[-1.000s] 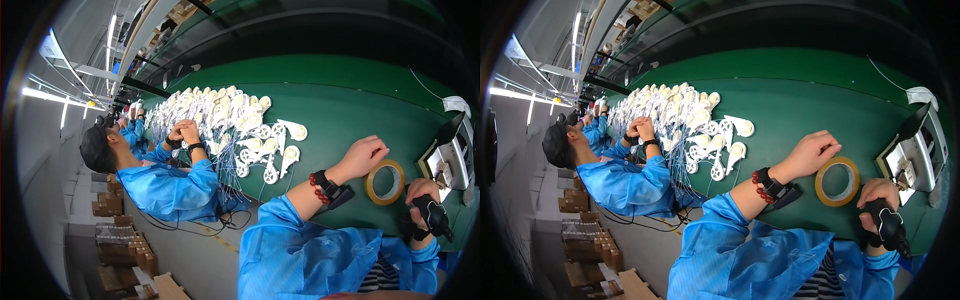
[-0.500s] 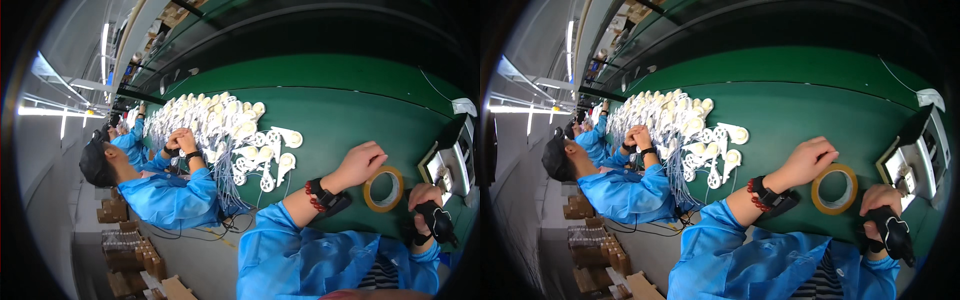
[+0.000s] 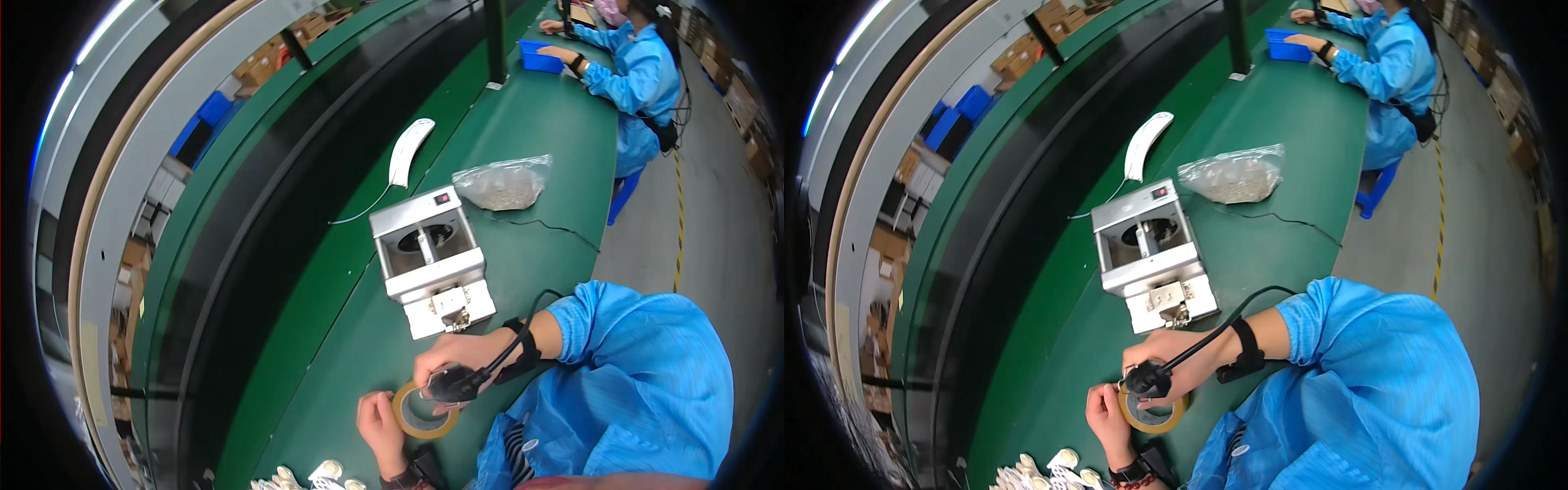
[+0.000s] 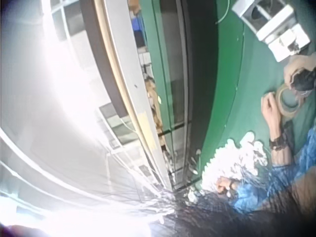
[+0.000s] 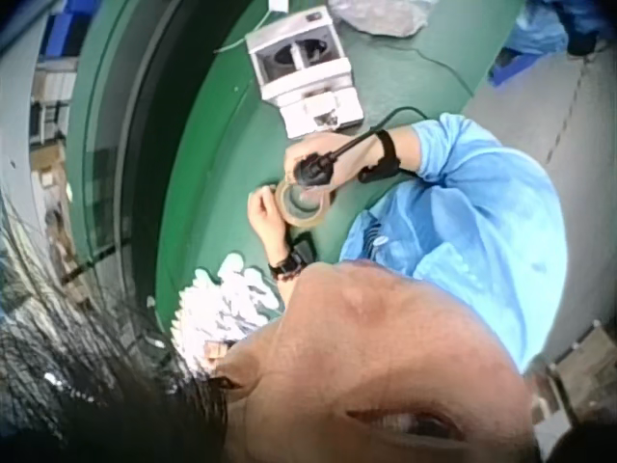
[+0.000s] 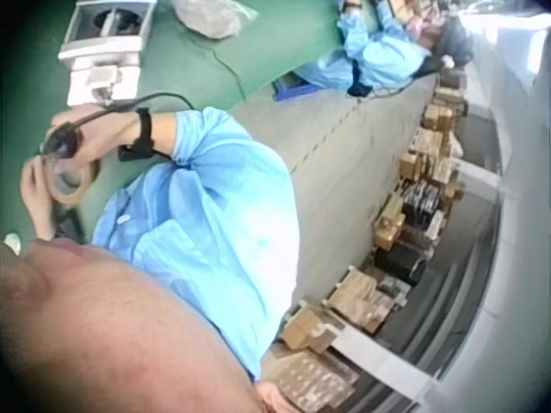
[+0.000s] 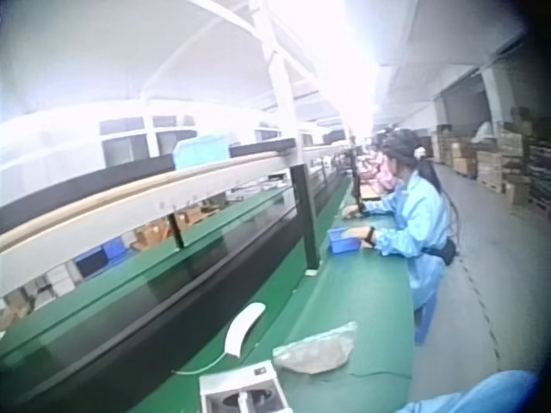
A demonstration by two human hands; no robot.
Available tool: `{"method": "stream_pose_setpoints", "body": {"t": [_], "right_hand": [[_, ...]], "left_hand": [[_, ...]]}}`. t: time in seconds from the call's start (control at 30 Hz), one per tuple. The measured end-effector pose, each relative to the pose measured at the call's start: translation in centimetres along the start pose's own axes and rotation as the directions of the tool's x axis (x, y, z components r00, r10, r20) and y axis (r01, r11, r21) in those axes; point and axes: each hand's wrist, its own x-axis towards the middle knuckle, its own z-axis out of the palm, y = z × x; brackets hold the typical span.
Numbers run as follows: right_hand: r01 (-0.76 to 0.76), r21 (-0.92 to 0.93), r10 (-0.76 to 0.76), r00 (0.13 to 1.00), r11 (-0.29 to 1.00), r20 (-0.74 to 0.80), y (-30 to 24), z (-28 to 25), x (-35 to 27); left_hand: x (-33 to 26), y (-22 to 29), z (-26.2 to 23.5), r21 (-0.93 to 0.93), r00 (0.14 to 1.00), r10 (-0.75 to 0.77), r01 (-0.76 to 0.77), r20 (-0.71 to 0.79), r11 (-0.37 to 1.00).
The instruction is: The worker uses an electric screwdriver to assemble small electronic components at a factory workbench.
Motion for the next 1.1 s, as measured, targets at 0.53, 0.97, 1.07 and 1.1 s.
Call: {"method": "stream_pose_setpoints", "body": {"t": [0.53, 0.97, 1.07, 1.1], "right_hand": [[0.073, 0.022, -0.073, 0.997, 0.997, -0.035, 0.5, 1.0, 0.2], [0.195, 0.043, -0.194, 0.981, 0.98, -0.026, 1.4, 1.4, 0.4], [0.19, 0.042, -0.189, 0.982, 0.981, -0.028, 1.3, 1.3, 0.3], [0.176, 0.047, -0.175, 0.984, 0.983, -0.03, 1.3, 1.2, 0.3]], "left_hand": [[-0.5, 2.8, -0.7, 0.011, 1.0, 0.005, -0.005, 0.026, 1.0], [-1.1, 2.6, -6.4, -0.017, 0.974, -0.097, 0.095, -0.207, 0.995], [-1.5, 1.9, -7.6, 0.048, 0.967, -0.008, 0.021, -0.255, 0.999], [-1.5, 1.6, -8.0, 0.072, 0.963, 0.022, -0.002, -0.267, 0.997]]}}
